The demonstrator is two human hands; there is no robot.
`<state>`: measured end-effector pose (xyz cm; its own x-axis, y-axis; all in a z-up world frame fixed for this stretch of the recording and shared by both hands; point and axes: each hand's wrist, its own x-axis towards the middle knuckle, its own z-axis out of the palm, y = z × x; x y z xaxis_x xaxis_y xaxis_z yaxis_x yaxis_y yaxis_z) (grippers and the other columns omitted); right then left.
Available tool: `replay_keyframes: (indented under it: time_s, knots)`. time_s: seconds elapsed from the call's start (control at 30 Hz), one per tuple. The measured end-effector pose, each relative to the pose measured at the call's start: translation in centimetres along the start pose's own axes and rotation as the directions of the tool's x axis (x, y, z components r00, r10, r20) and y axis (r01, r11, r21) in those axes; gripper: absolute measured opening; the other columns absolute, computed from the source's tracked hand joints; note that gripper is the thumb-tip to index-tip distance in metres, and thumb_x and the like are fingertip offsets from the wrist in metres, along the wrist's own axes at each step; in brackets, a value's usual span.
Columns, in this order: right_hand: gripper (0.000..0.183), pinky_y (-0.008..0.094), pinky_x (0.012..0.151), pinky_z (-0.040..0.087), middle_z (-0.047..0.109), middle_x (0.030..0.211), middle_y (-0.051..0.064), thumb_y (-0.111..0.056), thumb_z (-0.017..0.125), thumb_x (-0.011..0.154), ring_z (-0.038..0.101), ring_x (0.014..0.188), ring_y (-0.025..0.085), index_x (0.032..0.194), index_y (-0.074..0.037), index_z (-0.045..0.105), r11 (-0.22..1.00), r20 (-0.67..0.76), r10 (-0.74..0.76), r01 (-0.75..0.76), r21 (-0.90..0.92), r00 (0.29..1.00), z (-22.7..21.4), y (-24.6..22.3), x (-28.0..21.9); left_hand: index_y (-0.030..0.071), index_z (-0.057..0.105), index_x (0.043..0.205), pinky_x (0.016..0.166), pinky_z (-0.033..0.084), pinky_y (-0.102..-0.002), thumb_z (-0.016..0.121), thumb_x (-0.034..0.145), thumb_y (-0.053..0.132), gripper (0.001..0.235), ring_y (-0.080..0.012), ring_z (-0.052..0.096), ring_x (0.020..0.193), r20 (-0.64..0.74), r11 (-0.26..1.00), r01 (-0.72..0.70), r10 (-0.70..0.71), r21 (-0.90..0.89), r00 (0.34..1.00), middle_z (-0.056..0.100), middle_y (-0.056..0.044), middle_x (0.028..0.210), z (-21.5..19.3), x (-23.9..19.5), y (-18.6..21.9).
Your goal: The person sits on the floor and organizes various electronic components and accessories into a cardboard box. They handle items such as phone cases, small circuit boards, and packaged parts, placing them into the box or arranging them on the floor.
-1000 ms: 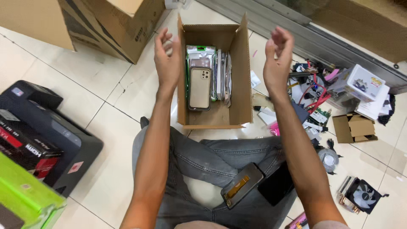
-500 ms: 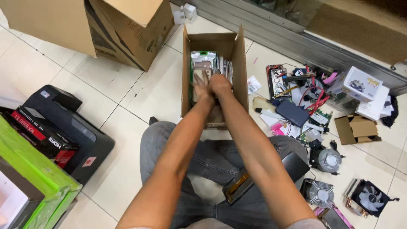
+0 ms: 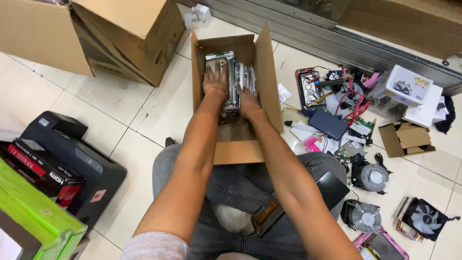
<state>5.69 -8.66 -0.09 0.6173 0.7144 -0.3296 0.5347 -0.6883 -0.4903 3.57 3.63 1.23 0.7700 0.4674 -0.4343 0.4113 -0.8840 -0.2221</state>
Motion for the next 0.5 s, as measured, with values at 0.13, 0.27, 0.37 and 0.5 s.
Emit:
replay_keyframes:
  time_s: [0.13,0.27,0.37,0.5]
  knots:
    - [0.107,0.056,0.122,0.030,0.030,0.165,0.028,0.016,0.065,0.081,0.033,0.149,0.050,0.168,-0.009,0.009,0.999,0.041,-0.002,0.001,0.035,0.999,0.9,0.6,0.0,0.017,-0.020,0.163,0.124,0.002,-0.058,0.060,0.100,0.034,0.103,-0.0474,-0.002,0.156,0.028,0.998,-0.023,0.021,0.066,0.999,-0.011,-0.014,0.173,-0.6,-1.2,-0.6]
    - [0.109,0.057,0.119,0.042,0.025,0.167,0.026,0.018,0.064,0.077,0.030,0.146,0.057,0.166,-0.003,0.006,0.998,0.042,0.054,-0.055,0.028,0.998,0.8,-0.5,0.7,0.015,-0.018,0.164,0.122,-0.004,-0.064,0.045,0.106,0.030,0.087,-0.0453,0.002,0.157,0.006,0.996,-0.010,0.010,0.089,1.000,0.000,-0.015,0.174,-2.4,-3.1,0.4]
    - [0.101,0.063,0.117,0.042,0.030,0.162,0.031,0.013,0.067,0.084,0.038,0.142,0.058,0.164,-0.001,0.008,0.993,0.001,0.100,-0.100,0.059,0.995,0.5,-1.2,0.8,0.015,-0.019,0.165,0.121,-0.008,-0.066,0.048,0.107,0.042,0.093,-0.0452,-0.007,0.157,0.057,0.986,0.018,-0.028,0.165,0.998,-0.011,-0.016,0.174,-2.1,-4.8,1.5]
    - [0.063,0.054,0.097,0.055,0.063,0.129,0.032,0.001,0.058,0.090,0.064,0.119,0.047,0.149,0.004,0.036,0.984,0.039,0.172,-0.174,0.048,0.984,-1.1,-2.1,-0.6,0.014,-0.023,0.163,0.120,-0.001,-0.070,0.054,0.103,0.044,0.102,-0.0484,-0.012,0.155,0.025,0.961,0.024,-0.032,0.277,0.999,-0.019,-0.019,0.170,1.0,-3.9,1.3]
